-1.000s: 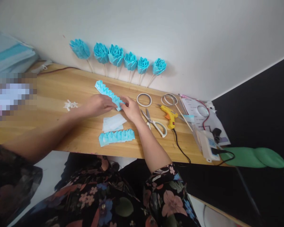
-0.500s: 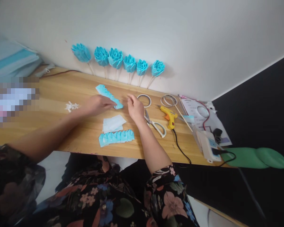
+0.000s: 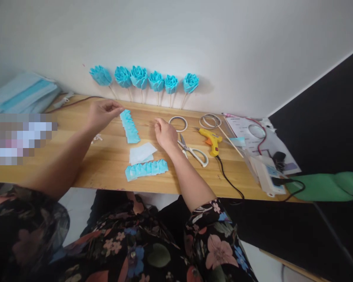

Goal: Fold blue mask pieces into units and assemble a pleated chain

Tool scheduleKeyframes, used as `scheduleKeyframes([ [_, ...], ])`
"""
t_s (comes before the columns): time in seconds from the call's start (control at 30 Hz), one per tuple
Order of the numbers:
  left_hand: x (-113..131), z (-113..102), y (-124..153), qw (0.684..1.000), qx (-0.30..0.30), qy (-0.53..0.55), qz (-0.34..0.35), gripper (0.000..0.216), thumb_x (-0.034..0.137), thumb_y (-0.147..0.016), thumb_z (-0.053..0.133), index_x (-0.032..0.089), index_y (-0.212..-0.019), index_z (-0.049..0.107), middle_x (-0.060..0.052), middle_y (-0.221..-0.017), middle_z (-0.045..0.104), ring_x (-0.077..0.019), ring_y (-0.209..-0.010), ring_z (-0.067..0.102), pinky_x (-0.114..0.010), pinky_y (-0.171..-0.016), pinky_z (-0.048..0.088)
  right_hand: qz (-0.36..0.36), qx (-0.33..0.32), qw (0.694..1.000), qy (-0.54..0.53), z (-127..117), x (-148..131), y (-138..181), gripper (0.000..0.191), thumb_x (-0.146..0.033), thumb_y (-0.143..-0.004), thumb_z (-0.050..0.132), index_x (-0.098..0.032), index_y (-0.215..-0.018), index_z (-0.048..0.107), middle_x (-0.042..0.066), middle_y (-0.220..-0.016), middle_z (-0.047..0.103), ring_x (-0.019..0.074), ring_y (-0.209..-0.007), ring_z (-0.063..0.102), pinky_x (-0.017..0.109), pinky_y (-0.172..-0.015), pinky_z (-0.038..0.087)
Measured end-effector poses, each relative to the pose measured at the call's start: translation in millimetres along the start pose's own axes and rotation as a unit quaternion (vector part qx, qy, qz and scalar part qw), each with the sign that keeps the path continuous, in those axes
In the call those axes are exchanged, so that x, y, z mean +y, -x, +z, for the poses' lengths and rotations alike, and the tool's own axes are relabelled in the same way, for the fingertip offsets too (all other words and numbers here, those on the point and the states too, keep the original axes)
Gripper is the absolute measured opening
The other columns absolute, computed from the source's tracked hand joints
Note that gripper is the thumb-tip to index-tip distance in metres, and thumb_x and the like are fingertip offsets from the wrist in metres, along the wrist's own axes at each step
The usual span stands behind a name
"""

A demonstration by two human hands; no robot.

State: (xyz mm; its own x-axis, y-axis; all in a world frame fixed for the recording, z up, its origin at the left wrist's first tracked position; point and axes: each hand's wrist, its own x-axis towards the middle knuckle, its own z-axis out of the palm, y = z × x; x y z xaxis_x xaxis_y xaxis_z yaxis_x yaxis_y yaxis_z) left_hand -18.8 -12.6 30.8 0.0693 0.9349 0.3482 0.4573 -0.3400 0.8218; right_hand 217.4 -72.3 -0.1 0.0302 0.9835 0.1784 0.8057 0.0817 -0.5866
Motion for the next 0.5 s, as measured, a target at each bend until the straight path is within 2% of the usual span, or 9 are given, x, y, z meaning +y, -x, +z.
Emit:
scheduleKeyframes([
  [0.07,-1.7,-9.2,-11.3,0.999,0.011,-0.037,0.009,0.016,0.033,-0.082,0.068,0.019,-0.074,0.071,-0.001,-0.064,0.057,-0.0153,-0.061,0.047,-0.028,-0.06,0.034,-0.001,-0.005,1.0,0.007,-0.2,-1.8,0.8,0.04,-0.024,-0.1,0.045,-0.021,-0.135,0.066,0.009,-0.126,0.077,0.0292,-0.115,0.071,0.042,-0.098,0.053],
  [0.23,-27.3,-24.5,-62.6,0.981,-0.025,-0.189,0.035,0.013,0.028,-0.081,0.067,0.02,-0.073,0.073,-0.006,-0.073,0.066,-0.0243,-0.078,0.061,-0.033,-0.077,0.042,0.006,-0.017,1.0,0.026,-0.4,-3.3,1.1,0.04,-0.026,-0.101,0.046,-0.022,-0.136,0.066,0.008,-0.123,0.078,0.0295,-0.115,0.071,0.04,-0.095,0.054],
  [0.37,-54.1,-10.7,-93.9,0.96,-0.081,-0.266,-0.017,0.007,0.025,-0.073,0.069,0.021,-0.069,0.073,-0.006,-0.072,0.066,-0.0291,-0.089,0.063,-0.033,-0.083,0.042,0.01,-0.022,0.999,0.047,-0.4,-0.6,-0.5,0.039,-0.028,-0.102,0.045,-0.023,-0.133,0.067,0.008,-0.123,0.078,0.0298,-0.116,0.071,0.04,-0.094,0.054],
  [0.5,-65.0,11.2,-103.2,0.955,-0.153,-0.249,-0.052,0.01,0.032,-0.07,0.072,0.023,-0.066,0.073,-0.004,-0.067,0.064,-0.0249,-0.079,0.061,-0.03,-0.075,0.041,-0.001,-0.034,0.997,0.071,0.6,1.5,-0.4,0.037,-0.03,-0.102,0.045,-0.025,-0.128,0.071,0.008,-0.125,0.077,0.031,-0.116,0.071,0.04,-0.093,0.054],
])
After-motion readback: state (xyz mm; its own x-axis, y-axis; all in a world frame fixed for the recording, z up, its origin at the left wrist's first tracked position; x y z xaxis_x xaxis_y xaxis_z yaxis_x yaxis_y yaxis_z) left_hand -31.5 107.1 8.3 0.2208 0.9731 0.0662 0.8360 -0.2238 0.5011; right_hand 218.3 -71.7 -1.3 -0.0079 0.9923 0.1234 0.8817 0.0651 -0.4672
